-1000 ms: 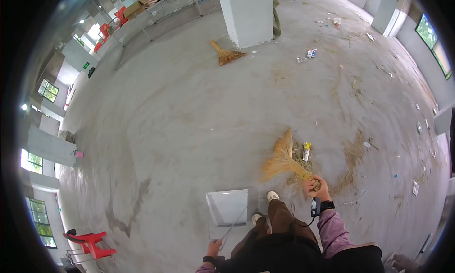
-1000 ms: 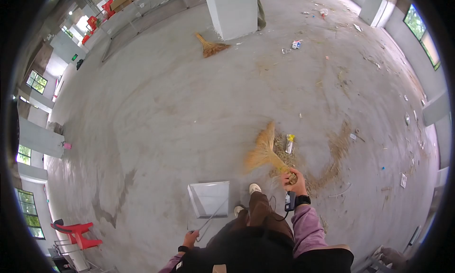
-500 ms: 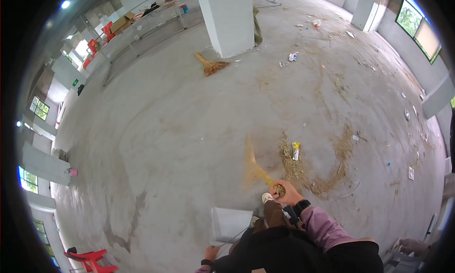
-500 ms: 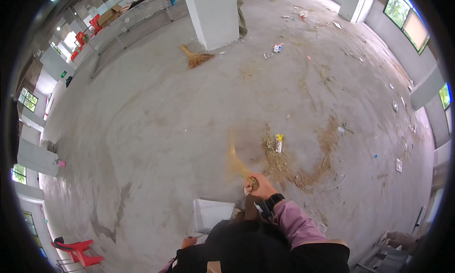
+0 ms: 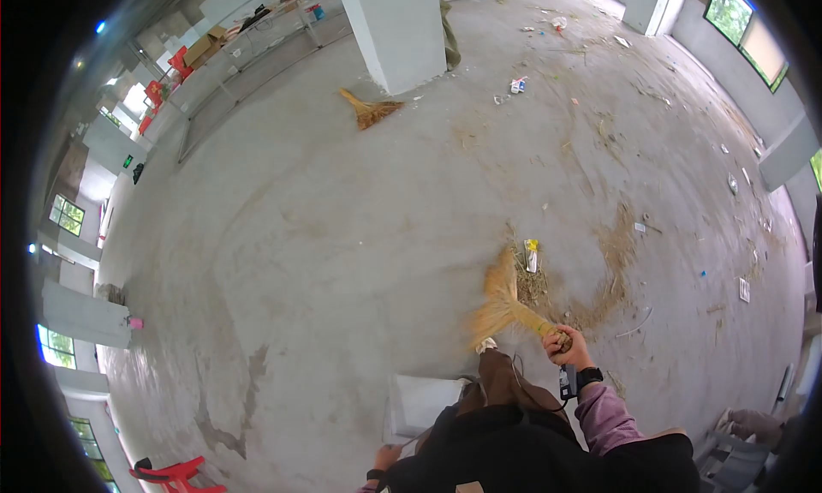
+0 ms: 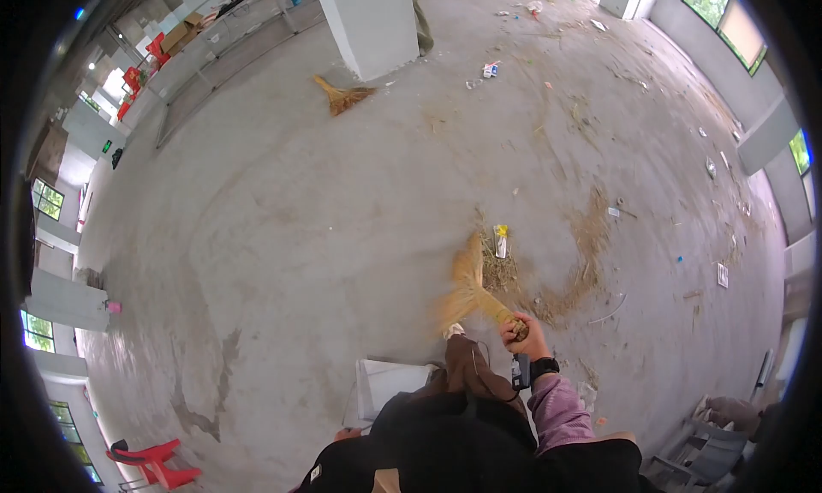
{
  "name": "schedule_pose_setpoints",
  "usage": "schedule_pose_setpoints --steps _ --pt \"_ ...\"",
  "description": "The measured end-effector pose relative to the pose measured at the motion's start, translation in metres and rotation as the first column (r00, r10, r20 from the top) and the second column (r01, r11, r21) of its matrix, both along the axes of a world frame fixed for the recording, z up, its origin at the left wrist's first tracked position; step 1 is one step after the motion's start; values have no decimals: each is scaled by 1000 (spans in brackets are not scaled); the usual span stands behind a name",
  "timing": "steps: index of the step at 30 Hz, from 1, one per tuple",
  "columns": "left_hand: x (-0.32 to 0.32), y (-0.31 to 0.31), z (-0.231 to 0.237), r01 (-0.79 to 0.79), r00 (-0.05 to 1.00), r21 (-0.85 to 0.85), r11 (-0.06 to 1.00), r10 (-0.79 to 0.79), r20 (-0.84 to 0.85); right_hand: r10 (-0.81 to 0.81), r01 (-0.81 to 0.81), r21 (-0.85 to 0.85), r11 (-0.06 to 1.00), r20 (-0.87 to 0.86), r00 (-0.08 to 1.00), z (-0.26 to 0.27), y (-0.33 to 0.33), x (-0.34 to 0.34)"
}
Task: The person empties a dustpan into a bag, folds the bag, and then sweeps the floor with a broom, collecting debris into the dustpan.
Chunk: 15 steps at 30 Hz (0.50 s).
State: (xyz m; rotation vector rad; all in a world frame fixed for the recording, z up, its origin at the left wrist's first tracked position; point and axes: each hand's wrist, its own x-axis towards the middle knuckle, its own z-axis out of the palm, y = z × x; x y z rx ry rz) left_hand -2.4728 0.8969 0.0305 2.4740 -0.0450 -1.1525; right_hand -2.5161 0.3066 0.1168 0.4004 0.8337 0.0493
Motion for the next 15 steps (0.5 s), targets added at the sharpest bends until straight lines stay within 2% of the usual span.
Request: schedule_pose_setpoints --steps 1,2,4,8,11,13,15 --pt "4 -3 2 -17 1000 28 999 18 -19 -12 11 -67 998 -19 1000 5 -1 3" --pt "7 -6 3 -100 993 25 995 102 -57 22 -26 -139 990 -30 999 5 -1 8" --pt "11 -11 7 -266 954 28 963 268 -134 64 -66 -166 984 -15 998 20 11 24" --pt "17 -13 6 -300 946 -13 954 296 -130 211 -201 -202 959 33 977 66 43 54" --pt "14 -14 -1 -289 952 -20 957 285 -114 248 -216 -256 942 100 964 54 47 61" --pt "13 -11 -7 -295 950 -33 955 290 -116 222 -196 -181 964 141 965 22 39 65" --pt "17 -23 11 -298 947 -8 954 295 -126 194 -172 -141 975 167 967 -3 31 68"
